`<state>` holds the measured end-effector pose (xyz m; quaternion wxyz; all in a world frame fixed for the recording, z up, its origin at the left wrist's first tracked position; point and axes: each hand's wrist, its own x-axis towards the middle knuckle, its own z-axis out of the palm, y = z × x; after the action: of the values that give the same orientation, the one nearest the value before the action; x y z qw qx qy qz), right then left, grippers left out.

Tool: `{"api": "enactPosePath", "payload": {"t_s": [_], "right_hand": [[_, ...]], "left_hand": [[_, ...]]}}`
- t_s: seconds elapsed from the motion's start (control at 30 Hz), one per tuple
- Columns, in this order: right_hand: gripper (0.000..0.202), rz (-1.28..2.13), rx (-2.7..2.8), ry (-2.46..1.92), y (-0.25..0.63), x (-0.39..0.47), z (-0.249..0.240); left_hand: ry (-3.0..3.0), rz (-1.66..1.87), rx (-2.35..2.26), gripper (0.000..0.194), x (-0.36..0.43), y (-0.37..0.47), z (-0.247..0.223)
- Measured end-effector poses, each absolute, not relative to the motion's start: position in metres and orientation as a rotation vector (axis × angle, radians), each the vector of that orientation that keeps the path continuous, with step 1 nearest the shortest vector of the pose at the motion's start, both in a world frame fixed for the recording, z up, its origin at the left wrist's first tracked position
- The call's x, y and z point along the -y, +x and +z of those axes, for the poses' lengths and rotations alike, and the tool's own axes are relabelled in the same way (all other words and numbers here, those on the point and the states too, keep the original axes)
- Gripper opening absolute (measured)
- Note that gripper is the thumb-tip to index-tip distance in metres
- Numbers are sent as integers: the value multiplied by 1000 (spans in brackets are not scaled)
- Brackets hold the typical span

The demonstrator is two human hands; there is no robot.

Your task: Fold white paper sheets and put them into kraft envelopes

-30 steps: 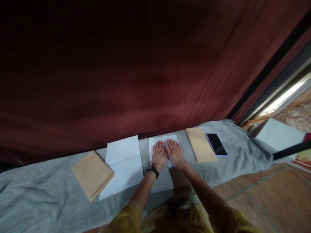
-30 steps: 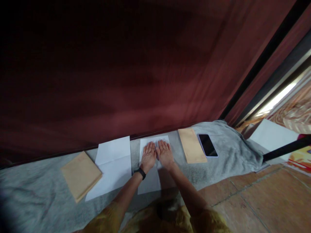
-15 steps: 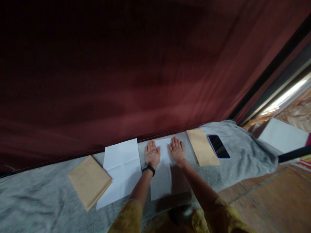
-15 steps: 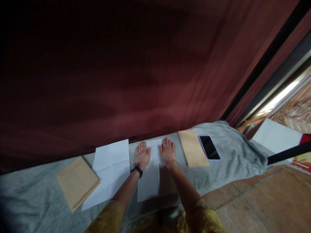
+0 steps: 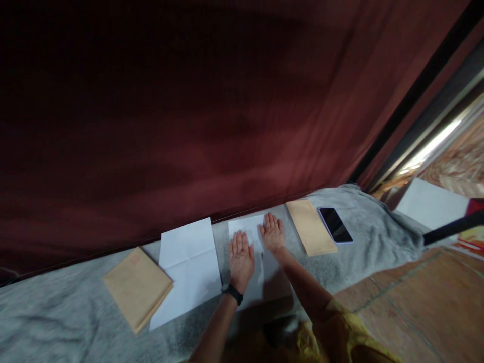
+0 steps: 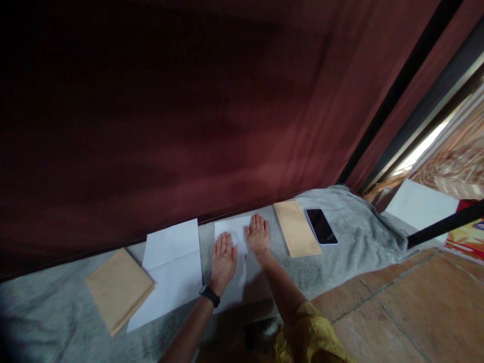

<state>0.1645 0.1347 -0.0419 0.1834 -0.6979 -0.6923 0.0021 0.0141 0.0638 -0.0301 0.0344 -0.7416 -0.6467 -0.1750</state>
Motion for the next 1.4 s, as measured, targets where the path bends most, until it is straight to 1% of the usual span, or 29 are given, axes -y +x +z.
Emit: {"api": "enactPosePath", "payload": {"t_s": [0.13,0.27,0.37,0.5,0.67,0.9,1.17,1.27,1.4], "right_hand": [[63,39,1951,-1973,165,-138,-35],[61,106,1935,-2003,161,-131,-24],[56,104,1974,-1907,147,-101,-25],[51,107,2158,-1640,132,-40,-38],[54,1,2066,-1721,150,3,-43],[57,-83,2013,-1822,192,20,-43],[59,-88,1982,-1870,206,31,-47],[59,-93,1969,-1858,207,30,-47],[58,-48,1956,-1843,204,29,-42]], "left_hand": [[-2390,-465,1893,56,-34,18,-34],[-2375,-453,1913,57,-30,17,-34],[-2375,-430,1897,57,-31,17,-31],[-2433,-357,1834,56,-27,15,-27],[-2419,-400,1847,54,-10,9,-27],[-2313,-503,1939,58,16,4,-31],[-2272,-533,1964,60,33,-2,-31],[-2291,-534,1904,60,47,4,-27],[-2468,-482,1719,60,67,22,-28]]}}
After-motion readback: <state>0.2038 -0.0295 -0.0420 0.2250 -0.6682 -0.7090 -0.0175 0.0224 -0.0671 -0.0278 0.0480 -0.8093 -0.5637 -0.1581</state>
